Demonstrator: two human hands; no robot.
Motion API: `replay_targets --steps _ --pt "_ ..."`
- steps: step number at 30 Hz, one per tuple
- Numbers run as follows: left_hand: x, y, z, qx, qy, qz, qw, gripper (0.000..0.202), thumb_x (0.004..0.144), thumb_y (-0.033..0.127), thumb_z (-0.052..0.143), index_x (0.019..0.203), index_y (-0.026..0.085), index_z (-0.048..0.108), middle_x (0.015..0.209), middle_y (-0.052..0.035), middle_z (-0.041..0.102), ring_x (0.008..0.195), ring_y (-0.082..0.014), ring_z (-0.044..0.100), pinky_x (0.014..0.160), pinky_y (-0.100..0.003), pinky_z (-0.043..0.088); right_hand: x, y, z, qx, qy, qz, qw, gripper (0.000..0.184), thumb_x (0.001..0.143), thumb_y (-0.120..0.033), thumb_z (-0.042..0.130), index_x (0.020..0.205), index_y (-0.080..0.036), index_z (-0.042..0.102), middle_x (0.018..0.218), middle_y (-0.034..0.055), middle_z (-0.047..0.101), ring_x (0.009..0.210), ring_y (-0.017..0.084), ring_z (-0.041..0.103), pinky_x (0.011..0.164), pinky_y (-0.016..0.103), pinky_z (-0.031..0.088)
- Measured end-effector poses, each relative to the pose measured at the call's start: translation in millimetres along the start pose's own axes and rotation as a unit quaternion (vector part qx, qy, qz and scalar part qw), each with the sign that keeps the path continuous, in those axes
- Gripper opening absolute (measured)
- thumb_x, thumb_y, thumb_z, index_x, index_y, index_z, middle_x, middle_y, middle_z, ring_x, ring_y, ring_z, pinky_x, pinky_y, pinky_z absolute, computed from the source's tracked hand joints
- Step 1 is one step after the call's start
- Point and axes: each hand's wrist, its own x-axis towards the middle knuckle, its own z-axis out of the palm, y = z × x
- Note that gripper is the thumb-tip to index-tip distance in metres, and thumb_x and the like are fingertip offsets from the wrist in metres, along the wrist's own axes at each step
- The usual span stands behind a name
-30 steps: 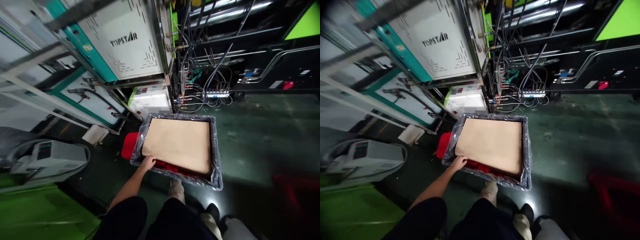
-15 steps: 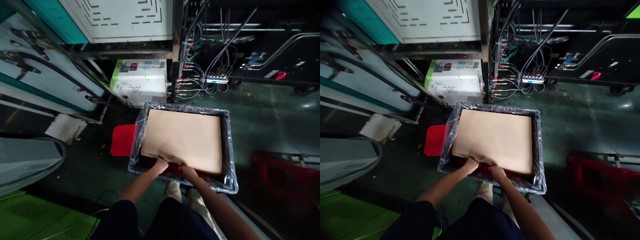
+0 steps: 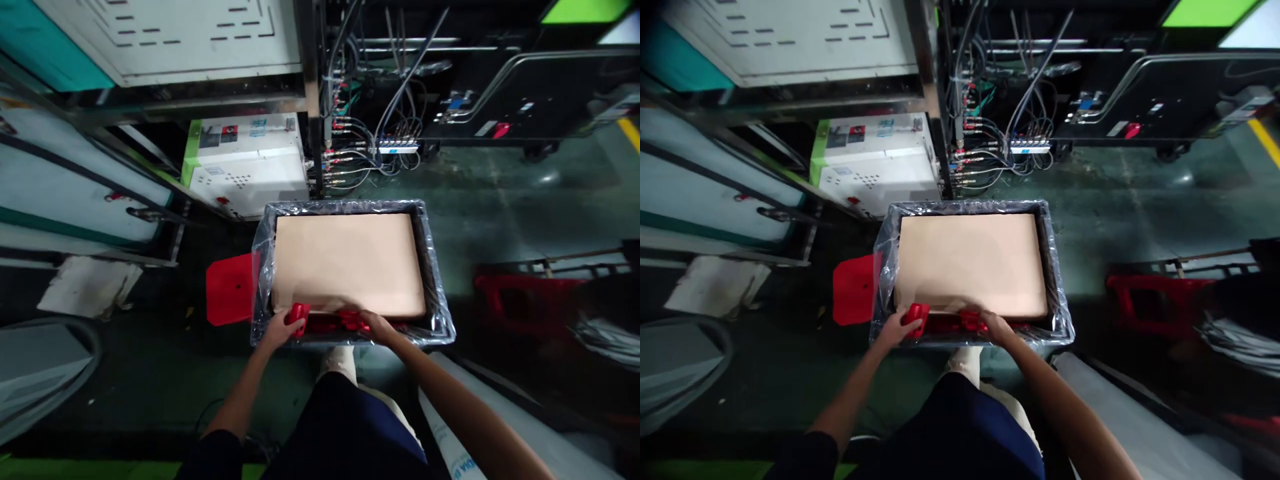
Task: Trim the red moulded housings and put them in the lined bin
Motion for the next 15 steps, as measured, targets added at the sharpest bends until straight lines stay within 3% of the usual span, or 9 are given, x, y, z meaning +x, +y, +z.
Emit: replay_targets --steps 2,4,7,9,11,13,15 --pt "-10.7 14.6 -3.1 -0.097 -0.037 0.004 0.995 0.053 0.09 0.05 0.066 0.127 0.014 0.058 0.121 -0.0122 0.068 0.111 -0.0277 0.066 0.101 -0.049 0.052 -27.3 -4.1 -5.5 0.099 0.071 0.024 0.992 0.03 0.094 -0.042 0.066 0.106 -0.014 0.064 0.1 0.0045 0.067 0.092 0.018 0.065 0.088 0.041 0.055" --pt "-12.2 38.0 4.5 -0.174 -0.103 0.027 0.979 0.068 0.083 0.061 0.069 0.131 0.015 0.054 0.127 -0.0135 0.067 0.115 -0.029 0.065 0.101 -0.047 0.052 -62.1 -13.1 -8.4 0.215 0.165 0.041 0.962 0.035 0.096 -0.048 0.061 0.105 -0.014 0.063 0.092 0.0028 0.065 0.084 0.017 0.064 0.083 0.039 0.055" --pt "2.9 86.5 38.7 -0.221 -0.253 0.06 0.94 0.09 0.057 0.083 0.075 0.115 0.015 0.061 0.104 -0.0151 0.074 0.085 -0.0296 0.072 0.078 -0.043 0.059 -123.5 -30.9 -1.3 0.375 0.329 0.041 0.866 0.048 0.1 -0.06 0.045 0.11 -0.016 0.059 0.092 0.0036 0.063 0.081 0.016 0.063 0.079 0.037 0.055" --pt "11.4 124.0 78.7 -0.212 -0.358 0.077 0.906 0.095 0.045 0.092 0.074 0.102 0.016 0.066 0.088 -0.0144 0.075 0.069 -0.0281 0.069 0.066 -0.041 0.057 -169.2 -42.7 14.4 0.449 0.436 0.037 0.779 0.055 0.099 -0.066 0.038 0.111 -0.017 0.057 0.092 0.0038 0.062 0.079 0.016 0.061 0.077 0.036 0.054" --pt "4.1 157.4 129.8 -0.191 -0.449 0.091 0.868 0.093 0.047 0.097 0.067 0.097 0.019 0.068 0.089 -0.0138 0.074 0.077 -0.0308 0.07 0.071 -0.043 0.057 -217.0 -54.6 41.9 0.494 0.531 0.039 0.687 0.057 0.097 -0.07 0.037 0.11 -0.018 0.055 0.089 0.0028 0.059 0.076 0.015 0.058 0.073 0.034 0.052" --pt "-24.9 177.6 184.5 -0.159 -0.534 0.102 0.824 0.091 0.053 0.1 0.058 0.099 0.022 0.068 0.099 -0.0136 0.074 0.097 -0.0347 0.069 0.082 -0.047 0.057 -261.9 -68.6 82.5 0.512 0.616 0.046 0.597 0.056 0.094 -0.072 0.041 0.106 -0.019 0.054 0.086 0.0014 0.057 0.073 0.014 0.055 0.07 0.032 0.049" --pt "-71.5 179.6 233.7 -0.111 -0.616 0.109 0.772 0.093 0.06 0.102 0.047 0.103 0.022 0.067 0.111 -0.0146 0.071 0.11 -0.0351 0.065 0.09 -0.051 0.055 -297.6 -85.5 133.7 0.514 0.686 0.062 0.511 0.054 0.091 -0.072 0.046 0.101 -0.02 0.052 0.083 -0.0002 0.055 0.07 0.013 0.053 0.068 0.03 0.046"
